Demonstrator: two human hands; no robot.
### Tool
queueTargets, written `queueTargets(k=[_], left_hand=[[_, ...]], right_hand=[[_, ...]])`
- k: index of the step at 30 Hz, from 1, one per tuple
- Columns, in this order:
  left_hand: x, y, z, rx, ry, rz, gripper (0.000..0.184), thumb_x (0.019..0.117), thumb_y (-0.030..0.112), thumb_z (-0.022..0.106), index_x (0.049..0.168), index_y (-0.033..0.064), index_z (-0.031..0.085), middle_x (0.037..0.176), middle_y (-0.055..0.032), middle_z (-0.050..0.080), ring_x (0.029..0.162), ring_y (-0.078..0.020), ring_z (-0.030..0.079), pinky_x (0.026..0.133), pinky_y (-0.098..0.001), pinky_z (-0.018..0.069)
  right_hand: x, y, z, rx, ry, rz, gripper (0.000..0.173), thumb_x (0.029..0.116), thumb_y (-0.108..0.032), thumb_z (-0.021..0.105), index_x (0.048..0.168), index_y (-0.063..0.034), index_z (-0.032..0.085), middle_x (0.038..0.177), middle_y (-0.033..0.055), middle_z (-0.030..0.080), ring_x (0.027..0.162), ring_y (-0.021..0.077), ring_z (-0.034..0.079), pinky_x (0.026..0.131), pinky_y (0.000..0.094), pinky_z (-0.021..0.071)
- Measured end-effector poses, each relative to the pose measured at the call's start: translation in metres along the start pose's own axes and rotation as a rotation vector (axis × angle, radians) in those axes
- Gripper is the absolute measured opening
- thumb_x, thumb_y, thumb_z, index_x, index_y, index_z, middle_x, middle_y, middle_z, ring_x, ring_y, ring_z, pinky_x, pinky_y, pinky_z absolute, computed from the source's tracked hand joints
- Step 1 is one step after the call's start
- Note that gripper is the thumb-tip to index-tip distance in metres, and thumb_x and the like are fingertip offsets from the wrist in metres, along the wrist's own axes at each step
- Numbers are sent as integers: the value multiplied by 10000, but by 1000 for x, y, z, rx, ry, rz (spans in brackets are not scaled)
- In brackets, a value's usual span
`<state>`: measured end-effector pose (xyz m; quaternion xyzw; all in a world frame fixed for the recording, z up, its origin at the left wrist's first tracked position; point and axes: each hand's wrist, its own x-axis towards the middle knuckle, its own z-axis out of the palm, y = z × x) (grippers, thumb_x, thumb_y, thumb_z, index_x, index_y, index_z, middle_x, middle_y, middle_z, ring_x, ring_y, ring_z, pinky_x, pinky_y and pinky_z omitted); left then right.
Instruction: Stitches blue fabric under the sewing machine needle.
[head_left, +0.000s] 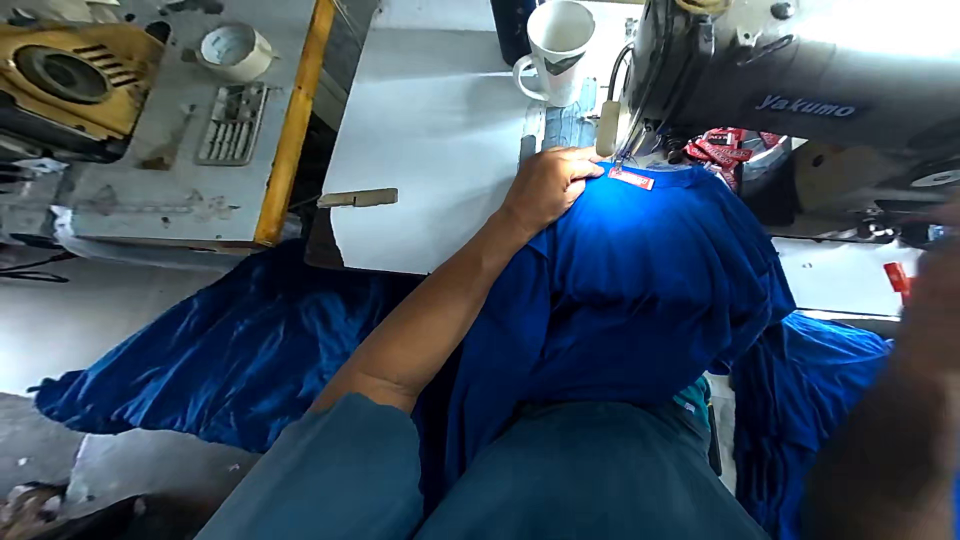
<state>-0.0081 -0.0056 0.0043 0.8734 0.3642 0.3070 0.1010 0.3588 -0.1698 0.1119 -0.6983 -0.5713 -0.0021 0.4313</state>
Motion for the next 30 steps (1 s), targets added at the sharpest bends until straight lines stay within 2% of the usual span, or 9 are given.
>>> queueTargets(k=[2,5,8,15,18,22,26,28,30], left_hand=[[-4,0,-5,25,-8,-21,353,975,34,503,1155,147,784,1289,12,721,1147,-191,681,997,-385,522],[-15,-2,-13,53,-19,-63,373,982,26,492,1176,160,781,1300,23,718,1113,-197,686,962,-384,528],[-23,-6,-20,71,-29,-80,375,988,22,495,1188,171,776,1310,33,709,1092,-189,681,943,-372,529],[-49,-18,-37,103,1,-96,379,980,1,515,1204,164,773,1317,18,707,1033,-214,693,891,-391,534],[-57,-18,-48,129,-21,-127,375,987,7,507,1216,150,767,1333,6,699,1045,-214,692,909,-389,532],[-35,7,-51,193,-92,-175,305,980,43,509,1111,93,781,1269,-45,720,1104,-258,684,962,-440,535],[2,29,-17,-38,22,-58,173,973,129,632,1038,95,789,1020,-71,735,1008,-182,685,920,-345,549],[8,22,5,-177,25,-52,147,974,194,684,1023,113,796,1000,-51,734,995,-140,670,916,-308,535],[8,14,13,-233,36,-79,164,969,267,717,1029,140,802,995,-34,700,925,-97,642,839,-258,531]], right_hand=[[-27,-6,41,65,-204,-204,312,1054,-188,582,1219,58,680,1192,215,682,1009,221,686,871,370,585],[-60,-33,97,64,-357,-245,261,1014,-191,652,1232,-74,735,1213,133,681,1042,200,691,859,361,607],[-69,-48,130,49,-403,-276,287,1013,-180,656,1279,-85,710,1252,126,665,1053,225,690,838,391,606],[-49,-64,148,65,-444,-313,246,1029,-159,618,1225,-58,727,1186,131,684,1025,237,695,843,405,597],[-54,-74,156,77,-446,-322,224,1019,-140,624,1202,-62,727,1153,134,672,964,242,697,768,414,603],[-51,-86,176,166,-350,-311,183,993,-63,611,1114,-51,748,1110,126,686,990,213,692,819,353,597],[-32,-77,199,140,-363,-321,232,1008,-92,555,1118,-66,758,1129,116,702,1053,218,687,893,368,579],[-22,-64,194,45,-424,-310,233,1012,-121,567,1139,-86,759,1204,103,691,1080,229,687,899,404,586],[-11,-44,187,-19,-434,-328,236,1013,-153,588,1167,-104,760,1252,102,689,1104,252,687,899,446,589]])
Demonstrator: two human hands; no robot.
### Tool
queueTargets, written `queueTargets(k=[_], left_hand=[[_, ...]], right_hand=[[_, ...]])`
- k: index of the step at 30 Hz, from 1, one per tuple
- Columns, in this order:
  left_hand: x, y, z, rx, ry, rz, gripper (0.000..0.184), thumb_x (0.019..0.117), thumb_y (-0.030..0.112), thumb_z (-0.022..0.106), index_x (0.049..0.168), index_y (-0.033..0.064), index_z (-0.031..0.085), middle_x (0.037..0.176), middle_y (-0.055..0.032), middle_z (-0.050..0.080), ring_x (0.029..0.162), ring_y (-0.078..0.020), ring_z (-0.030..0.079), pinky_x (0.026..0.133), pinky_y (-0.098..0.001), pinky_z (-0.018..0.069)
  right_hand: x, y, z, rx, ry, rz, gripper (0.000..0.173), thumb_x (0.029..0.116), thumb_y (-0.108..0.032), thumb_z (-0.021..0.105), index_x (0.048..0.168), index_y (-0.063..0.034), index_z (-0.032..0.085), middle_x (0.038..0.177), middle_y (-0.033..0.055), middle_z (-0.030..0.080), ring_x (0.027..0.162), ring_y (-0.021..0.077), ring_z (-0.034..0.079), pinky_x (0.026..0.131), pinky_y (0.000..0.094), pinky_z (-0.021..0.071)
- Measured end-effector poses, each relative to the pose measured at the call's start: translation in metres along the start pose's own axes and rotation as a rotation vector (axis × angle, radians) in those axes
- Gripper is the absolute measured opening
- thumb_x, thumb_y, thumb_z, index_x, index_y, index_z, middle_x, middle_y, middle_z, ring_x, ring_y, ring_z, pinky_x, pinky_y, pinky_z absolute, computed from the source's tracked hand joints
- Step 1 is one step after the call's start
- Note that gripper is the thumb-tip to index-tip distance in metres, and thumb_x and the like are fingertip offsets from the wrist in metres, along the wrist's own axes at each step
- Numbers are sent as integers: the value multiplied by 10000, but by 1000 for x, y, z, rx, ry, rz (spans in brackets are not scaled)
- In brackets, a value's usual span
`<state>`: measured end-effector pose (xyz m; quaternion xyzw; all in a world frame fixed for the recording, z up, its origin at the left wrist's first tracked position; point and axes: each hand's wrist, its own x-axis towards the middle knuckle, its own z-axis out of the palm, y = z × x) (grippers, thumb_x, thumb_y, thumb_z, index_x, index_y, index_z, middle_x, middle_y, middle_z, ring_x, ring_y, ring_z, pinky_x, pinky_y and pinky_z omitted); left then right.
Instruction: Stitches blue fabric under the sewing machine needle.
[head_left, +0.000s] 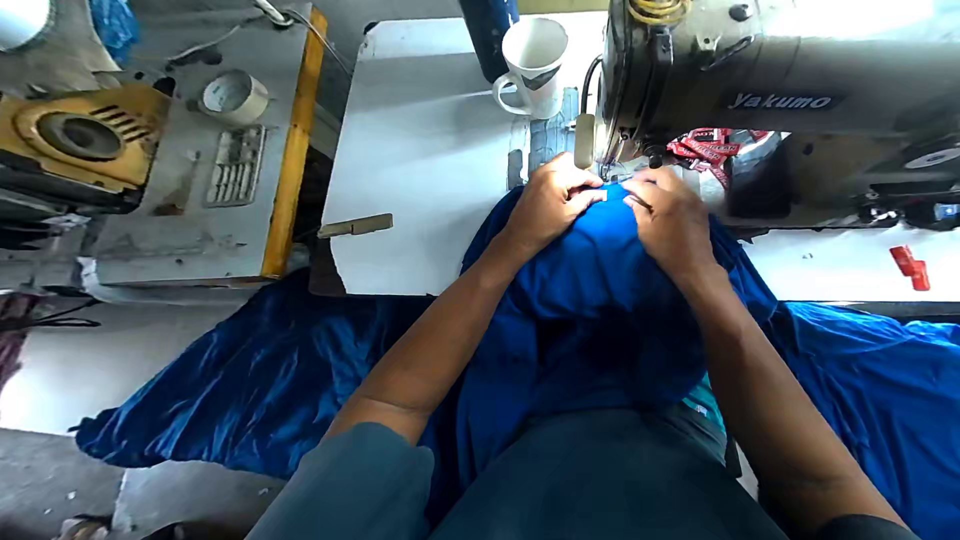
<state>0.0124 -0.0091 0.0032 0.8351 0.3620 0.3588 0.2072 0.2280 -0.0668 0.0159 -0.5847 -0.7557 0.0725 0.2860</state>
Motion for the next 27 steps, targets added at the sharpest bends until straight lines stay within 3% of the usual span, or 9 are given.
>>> queueTargets(k=[1,3,8,10,14,17,27], left_hand=[[0,-2,0,-8,0,-13,176,963,290,726,1037,151,805,996,-31,683,898,-88,627,809,-246,526],[-2,0,-2,2,-25,-23,184,974,306,713,1056,172,808,1035,-32,681,957,-95,632,853,-257,526],[-2,-1,-1,-20,-12,-7,127,969,238,711,994,167,814,1007,-19,692,968,-97,632,869,-269,520],[-2,-1,0,-23,4,-24,121,961,233,716,938,144,795,975,-16,677,912,-89,623,816,-257,517],[0,-6,-1,-105,24,-70,178,943,236,730,837,94,716,1006,-35,677,828,-72,606,719,-229,502],[3,-5,-4,-149,22,-115,147,920,207,729,833,93,695,1066,-38,685,874,-72,623,754,-234,514],[3,-11,-8,-204,18,-104,93,912,204,735,875,120,719,1077,-16,664,904,-63,611,761,-222,509]], right_hand=[[0,9,-4,-17,4,7,238,1021,-179,594,1176,-110,761,1262,105,692,1121,257,685,912,457,583],[1,16,-8,-25,7,41,241,1024,-213,606,1174,-119,768,1273,104,690,1126,262,684,910,466,577],[2,9,-2,-62,88,66,206,994,-160,630,1132,-96,769,1255,127,687,1069,273,697,858,445,590],[-4,-4,-6,-18,143,73,196,978,-100,640,1134,-46,746,1236,165,665,1048,296,689,850,440,594],[-16,-41,-11,211,199,86,127,986,-102,659,1080,-45,722,1065,122,656,895,191,658,759,333,574],[-6,-49,7,312,189,161,139,949,-115,678,1038,-70,774,979,77,693,871,147,659,766,303,554],[4,-49,25,313,194,252,130,938,-154,710,1036,-114,786,998,40,708,871,99,664,785,262,551]])
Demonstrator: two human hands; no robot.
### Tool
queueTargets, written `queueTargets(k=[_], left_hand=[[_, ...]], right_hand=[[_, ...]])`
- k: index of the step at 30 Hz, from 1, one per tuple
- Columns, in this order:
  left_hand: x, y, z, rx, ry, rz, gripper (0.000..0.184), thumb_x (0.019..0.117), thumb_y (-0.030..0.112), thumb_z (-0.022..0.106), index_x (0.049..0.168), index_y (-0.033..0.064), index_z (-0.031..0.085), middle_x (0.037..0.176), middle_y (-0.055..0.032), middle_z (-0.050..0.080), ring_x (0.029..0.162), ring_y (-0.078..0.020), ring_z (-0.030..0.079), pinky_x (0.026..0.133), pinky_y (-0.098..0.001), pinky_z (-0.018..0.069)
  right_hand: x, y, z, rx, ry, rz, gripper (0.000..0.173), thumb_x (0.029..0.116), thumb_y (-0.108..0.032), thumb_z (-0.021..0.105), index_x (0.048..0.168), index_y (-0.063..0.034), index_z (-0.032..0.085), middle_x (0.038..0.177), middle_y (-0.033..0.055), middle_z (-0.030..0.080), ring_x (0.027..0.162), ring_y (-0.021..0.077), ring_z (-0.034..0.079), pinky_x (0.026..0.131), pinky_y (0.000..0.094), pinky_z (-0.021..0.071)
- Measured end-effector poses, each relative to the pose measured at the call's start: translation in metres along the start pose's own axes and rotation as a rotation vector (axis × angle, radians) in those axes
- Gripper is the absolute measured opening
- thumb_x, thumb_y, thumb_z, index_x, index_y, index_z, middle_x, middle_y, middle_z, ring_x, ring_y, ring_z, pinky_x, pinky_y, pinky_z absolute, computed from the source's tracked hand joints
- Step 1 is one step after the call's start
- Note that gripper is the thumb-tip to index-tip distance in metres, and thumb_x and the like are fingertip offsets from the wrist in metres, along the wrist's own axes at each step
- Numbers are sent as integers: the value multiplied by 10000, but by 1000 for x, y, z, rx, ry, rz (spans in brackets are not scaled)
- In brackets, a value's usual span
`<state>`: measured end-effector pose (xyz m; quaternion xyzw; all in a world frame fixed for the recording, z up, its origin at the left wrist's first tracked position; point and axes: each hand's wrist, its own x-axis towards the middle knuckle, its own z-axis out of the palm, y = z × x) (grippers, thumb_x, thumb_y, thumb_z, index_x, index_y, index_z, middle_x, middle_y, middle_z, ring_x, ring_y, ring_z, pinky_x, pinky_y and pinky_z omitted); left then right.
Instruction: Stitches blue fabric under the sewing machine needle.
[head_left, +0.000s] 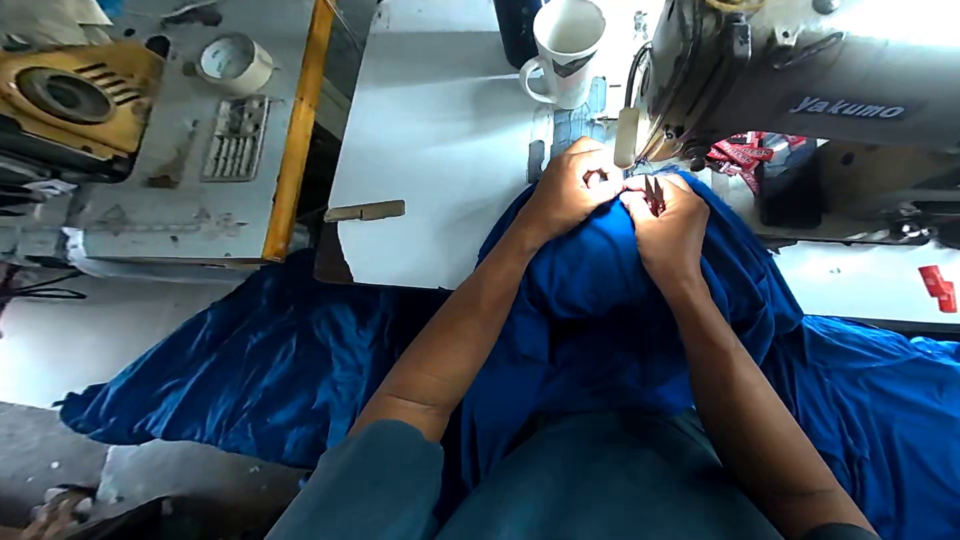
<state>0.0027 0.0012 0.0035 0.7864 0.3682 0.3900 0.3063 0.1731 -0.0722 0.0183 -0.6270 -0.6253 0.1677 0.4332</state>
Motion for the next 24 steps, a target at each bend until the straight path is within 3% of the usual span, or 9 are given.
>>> queueTargets(k=[14,18,19,24], left_hand=[[-2,2,-2,-66,3,-24,95,904,179,750,862,105,707,1127,-26,666,902,-53,618,736,-203,514],[-3,2,-4,-76,4,-16,153,927,149,720,1066,94,750,1140,-24,682,772,-20,575,643,-176,473],[-4,1,-4,-89,2,-3,158,924,138,719,1071,95,757,1134,-22,690,771,-19,577,642,-178,469],[-3,0,-5,-122,-17,37,76,915,139,756,981,106,771,1077,-6,707,845,-34,617,698,-188,504]], right_hand=[[3,-2,2,70,-21,90,103,939,-160,706,993,-88,755,968,36,695,851,100,651,768,278,544],[5,-3,0,42,-59,104,138,960,-170,679,1018,-64,746,1015,69,699,897,140,661,815,326,547],[5,-2,1,40,-60,99,135,958,-169,678,1006,-62,745,1004,68,697,895,141,659,812,327,545],[8,1,-1,32,-103,101,113,959,-172,668,977,-90,744,986,47,699,883,124,656,803,319,545]])
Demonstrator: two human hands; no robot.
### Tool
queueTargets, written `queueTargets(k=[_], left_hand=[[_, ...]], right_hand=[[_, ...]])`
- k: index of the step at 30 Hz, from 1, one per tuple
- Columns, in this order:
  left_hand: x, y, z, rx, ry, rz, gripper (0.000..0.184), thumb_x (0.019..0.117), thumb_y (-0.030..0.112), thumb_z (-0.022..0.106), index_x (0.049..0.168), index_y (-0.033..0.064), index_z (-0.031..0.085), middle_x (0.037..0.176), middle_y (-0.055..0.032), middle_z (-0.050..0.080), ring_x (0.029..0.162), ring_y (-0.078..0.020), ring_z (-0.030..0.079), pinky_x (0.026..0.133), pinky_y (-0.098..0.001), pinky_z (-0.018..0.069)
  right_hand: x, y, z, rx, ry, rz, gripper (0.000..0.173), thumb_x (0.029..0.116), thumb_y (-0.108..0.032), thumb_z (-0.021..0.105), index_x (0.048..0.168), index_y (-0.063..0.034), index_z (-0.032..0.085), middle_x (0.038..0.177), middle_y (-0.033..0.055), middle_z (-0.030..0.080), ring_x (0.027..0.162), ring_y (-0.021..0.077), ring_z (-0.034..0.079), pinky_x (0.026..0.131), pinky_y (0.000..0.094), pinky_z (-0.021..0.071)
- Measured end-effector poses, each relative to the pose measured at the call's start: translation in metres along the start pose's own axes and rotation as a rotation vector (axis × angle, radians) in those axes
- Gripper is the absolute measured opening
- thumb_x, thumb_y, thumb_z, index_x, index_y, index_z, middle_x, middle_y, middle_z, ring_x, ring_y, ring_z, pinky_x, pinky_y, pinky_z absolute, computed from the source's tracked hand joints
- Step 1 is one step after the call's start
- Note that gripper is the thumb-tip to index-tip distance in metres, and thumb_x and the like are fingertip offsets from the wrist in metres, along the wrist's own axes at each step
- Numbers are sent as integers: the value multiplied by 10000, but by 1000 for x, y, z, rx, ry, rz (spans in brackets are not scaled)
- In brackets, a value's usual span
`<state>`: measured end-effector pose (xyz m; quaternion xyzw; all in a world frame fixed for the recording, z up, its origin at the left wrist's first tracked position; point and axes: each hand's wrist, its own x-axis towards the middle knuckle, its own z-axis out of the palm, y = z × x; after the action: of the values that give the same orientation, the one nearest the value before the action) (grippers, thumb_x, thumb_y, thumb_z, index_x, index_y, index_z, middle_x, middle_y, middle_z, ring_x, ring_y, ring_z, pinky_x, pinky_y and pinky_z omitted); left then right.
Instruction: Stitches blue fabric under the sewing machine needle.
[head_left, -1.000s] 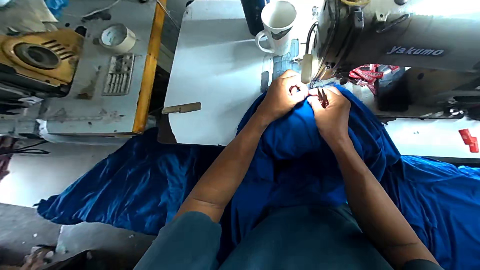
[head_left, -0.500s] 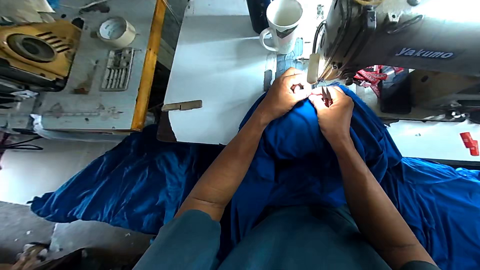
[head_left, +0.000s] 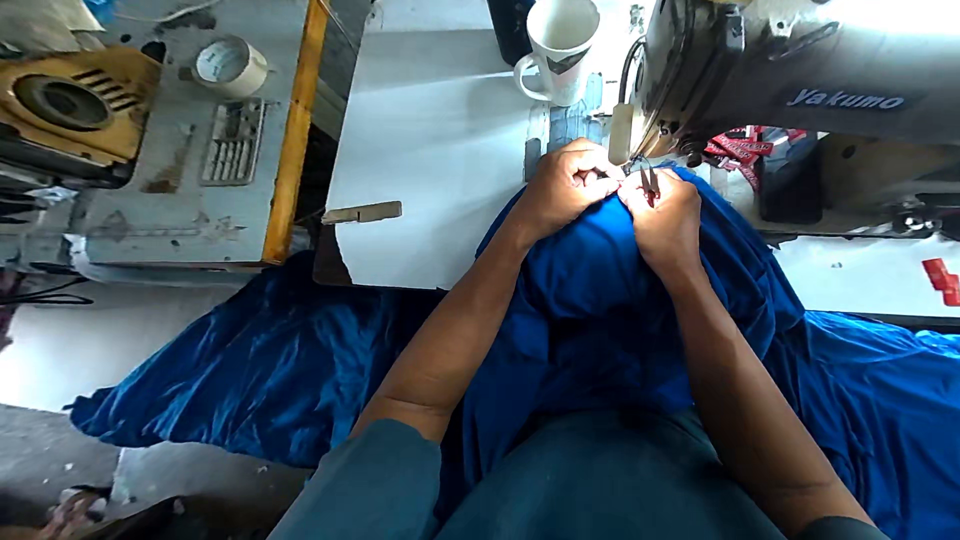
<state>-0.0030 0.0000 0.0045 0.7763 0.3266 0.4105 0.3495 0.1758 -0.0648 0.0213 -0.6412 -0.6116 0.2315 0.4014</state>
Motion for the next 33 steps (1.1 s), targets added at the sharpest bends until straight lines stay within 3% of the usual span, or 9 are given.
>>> queueTargets(k=[7,12,17,20,27,33], left_hand=[[1,1,-1,10,-14,-5,47,906,143,756,921,98,751,1062,-13,691,794,-27,603,648,-180,493],[0,1,2,33,-10,-13,41,896,129,730,884,93,714,1092,-35,679,828,-44,611,654,-190,495],[-1,4,2,73,-12,-20,201,904,121,722,1099,75,737,1204,-51,664,743,-22,551,612,-174,452],[-1,1,2,29,-15,2,124,906,115,735,1022,73,749,1195,-57,666,785,-31,580,639,-174,480],[0,1,-1,-34,-26,15,60,912,105,745,963,76,756,1180,-49,685,802,-32,610,629,-173,496],[0,1,-4,-18,-50,11,71,919,134,753,969,85,757,1147,-32,691,774,-21,603,628,-168,500]], right_hand=[[1,-1,-1,12,-26,26,107,956,-166,658,947,-96,738,943,36,683,865,120,642,787,324,531],[1,0,0,-13,-27,19,144,967,-196,653,983,-86,745,954,52,691,864,138,652,787,344,542],[1,-2,-1,-59,-66,21,185,994,-219,618,1010,-74,732,982,68,687,904,170,658,820,391,543],[3,-2,-2,-72,-92,28,187,1002,-197,601,1038,-70,734,1026,77,695,941,187,670,847,410,552],[4,-4,-2,-104,-106,45,167,987,-174,604,1025,-66,726,1002,84,688,930,202,666,835,426,547],[5,-6,-5,-101,-122,55,169,991,-165,592,1011,-54,718,985,91,680,914,207,659,819,431,539]])
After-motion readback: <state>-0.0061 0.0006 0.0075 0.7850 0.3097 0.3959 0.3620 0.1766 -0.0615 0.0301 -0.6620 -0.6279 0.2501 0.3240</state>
